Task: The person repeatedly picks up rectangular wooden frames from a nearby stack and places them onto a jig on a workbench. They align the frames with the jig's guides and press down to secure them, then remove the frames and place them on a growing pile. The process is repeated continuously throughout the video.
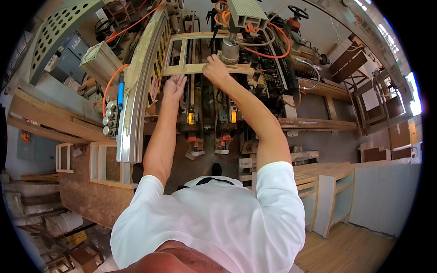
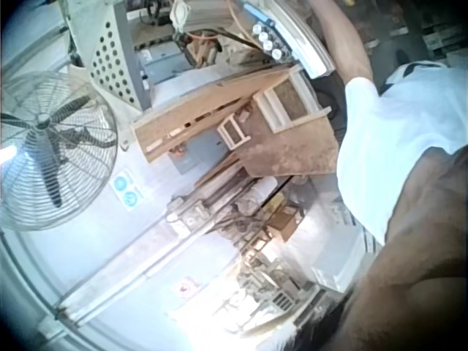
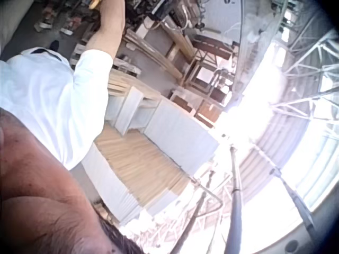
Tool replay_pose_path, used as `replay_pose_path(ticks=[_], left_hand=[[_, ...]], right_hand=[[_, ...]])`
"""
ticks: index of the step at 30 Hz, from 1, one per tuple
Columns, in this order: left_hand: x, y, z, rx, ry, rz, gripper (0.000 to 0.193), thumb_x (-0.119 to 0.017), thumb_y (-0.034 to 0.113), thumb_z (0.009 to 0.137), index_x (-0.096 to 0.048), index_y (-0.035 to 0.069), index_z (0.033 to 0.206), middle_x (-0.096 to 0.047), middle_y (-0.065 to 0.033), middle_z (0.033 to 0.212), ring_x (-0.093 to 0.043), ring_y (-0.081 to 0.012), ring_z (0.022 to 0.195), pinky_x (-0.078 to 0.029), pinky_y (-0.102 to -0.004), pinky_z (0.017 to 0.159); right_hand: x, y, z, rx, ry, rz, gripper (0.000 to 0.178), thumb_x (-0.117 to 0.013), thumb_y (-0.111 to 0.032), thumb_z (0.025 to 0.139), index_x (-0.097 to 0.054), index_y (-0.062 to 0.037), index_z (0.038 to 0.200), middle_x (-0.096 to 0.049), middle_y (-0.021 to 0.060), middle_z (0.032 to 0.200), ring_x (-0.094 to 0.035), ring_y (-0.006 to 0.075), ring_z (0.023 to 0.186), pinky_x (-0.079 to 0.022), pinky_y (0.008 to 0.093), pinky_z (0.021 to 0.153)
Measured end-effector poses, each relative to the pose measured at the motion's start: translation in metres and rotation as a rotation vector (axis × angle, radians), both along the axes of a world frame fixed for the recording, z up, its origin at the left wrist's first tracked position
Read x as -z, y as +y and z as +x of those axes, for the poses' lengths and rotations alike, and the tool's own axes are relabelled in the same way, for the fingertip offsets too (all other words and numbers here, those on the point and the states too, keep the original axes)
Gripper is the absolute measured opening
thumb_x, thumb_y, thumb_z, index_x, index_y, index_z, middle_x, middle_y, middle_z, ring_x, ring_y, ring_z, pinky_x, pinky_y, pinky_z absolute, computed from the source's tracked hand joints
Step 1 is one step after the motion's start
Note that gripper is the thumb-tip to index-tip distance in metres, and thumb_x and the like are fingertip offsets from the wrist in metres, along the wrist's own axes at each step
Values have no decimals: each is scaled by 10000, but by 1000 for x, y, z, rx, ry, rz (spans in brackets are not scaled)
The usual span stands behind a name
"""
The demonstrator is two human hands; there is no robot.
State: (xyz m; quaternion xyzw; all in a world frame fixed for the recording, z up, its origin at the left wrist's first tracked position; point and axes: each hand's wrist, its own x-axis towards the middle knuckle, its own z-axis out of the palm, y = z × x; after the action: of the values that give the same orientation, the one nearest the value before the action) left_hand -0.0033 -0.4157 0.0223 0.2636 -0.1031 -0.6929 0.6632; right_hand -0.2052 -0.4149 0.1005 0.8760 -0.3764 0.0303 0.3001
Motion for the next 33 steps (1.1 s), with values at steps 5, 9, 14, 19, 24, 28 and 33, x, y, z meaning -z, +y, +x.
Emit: replay_pose_path(ticks=[5, 9, 14, 19, 24, 28, 33], left_hand=[[-13, -11, -12, -18, -31, 99, 457, -358, 128, 1008, -242, -85, 1396, -319, -239, 1450, -313, -371, 1365, -289, -487, 1144], [-6, -13, -30, 74, -24, 209, 515, -405, 216, 1006, -245, -75, 1399, -333, -249, 1438, -313, -400, 1359, -294, -518, 1121], [6, -31, -68, 134, 201, 273, 996, -457, 616, 900, -18, -88, 1452, -42, -274, 1530, -42, -380, 1443, -86, -516, 1162], [16, -39, -85, 64, 419, 30, 1040, -448, 735, 833, -60, 38, 1500, -92, -158, 1558, -106, -315, 1444, -108, -474, 1164], [25, -22, -95, -18, 350, 1, 923, -421, 664, 894, -118, 23, 1485, -168, -135, 1536, -193, -306, 1415, -178, -474, 1147], [24, 29, -107, -116, 361, 196, 654, -478, 491, 956, -329, -1, 1360, -307, -137, 1445, -282, -336, 1372, -261, -461, 1129], [24, 69, -112, 26, 303, 112, 484, -434, 362, 1003, -393, -10, 1309, -362, -158, 1400, -366, -329, 1328, -283, -484, 1129]], right_hand=[[8, -44, 3, 81, 113, 61, 88, -637, -150, 738, -698, -99, 777, -677, 38, 800, -544, 204, 920, -351, 343, 882], [13, -58, -5, 16, 10, 117, 98, -637, -142, 741, -689, -97, 810, -676, 53, 813, -582, 223, 911, -389, 355, 846], [28, -67, 1, -3, -143, 228, 107, -611, -113, 749, -643, -83, 846, -680, 102, 838, -643, 271, 845, -439, 383, 779], [32, -80, -1, -24, -222, 356, 249, -662, -128, 732, -576, -47, 952, -667, 139, 801, -652, 315, 820, -455, 446, 733], [27, -81, 8, -77, -204, 389, 250, -655, -105, 724, -560, -43, 947, -661, 158, 796, -644, 343, 798, -454, 450, 710], [18, -78, 9, -11, -127, 453, 218, -622, -59, 716, -574, -34, 927, -675, 154, 854, -647, 320, 868, -452, 438, 748], [18, -81, 5, -25, -169, 440, 228, -624, -53, 717, -585, -28, 940, -660, 168, 870, -625, 329, 873, -447, 429, 790]])
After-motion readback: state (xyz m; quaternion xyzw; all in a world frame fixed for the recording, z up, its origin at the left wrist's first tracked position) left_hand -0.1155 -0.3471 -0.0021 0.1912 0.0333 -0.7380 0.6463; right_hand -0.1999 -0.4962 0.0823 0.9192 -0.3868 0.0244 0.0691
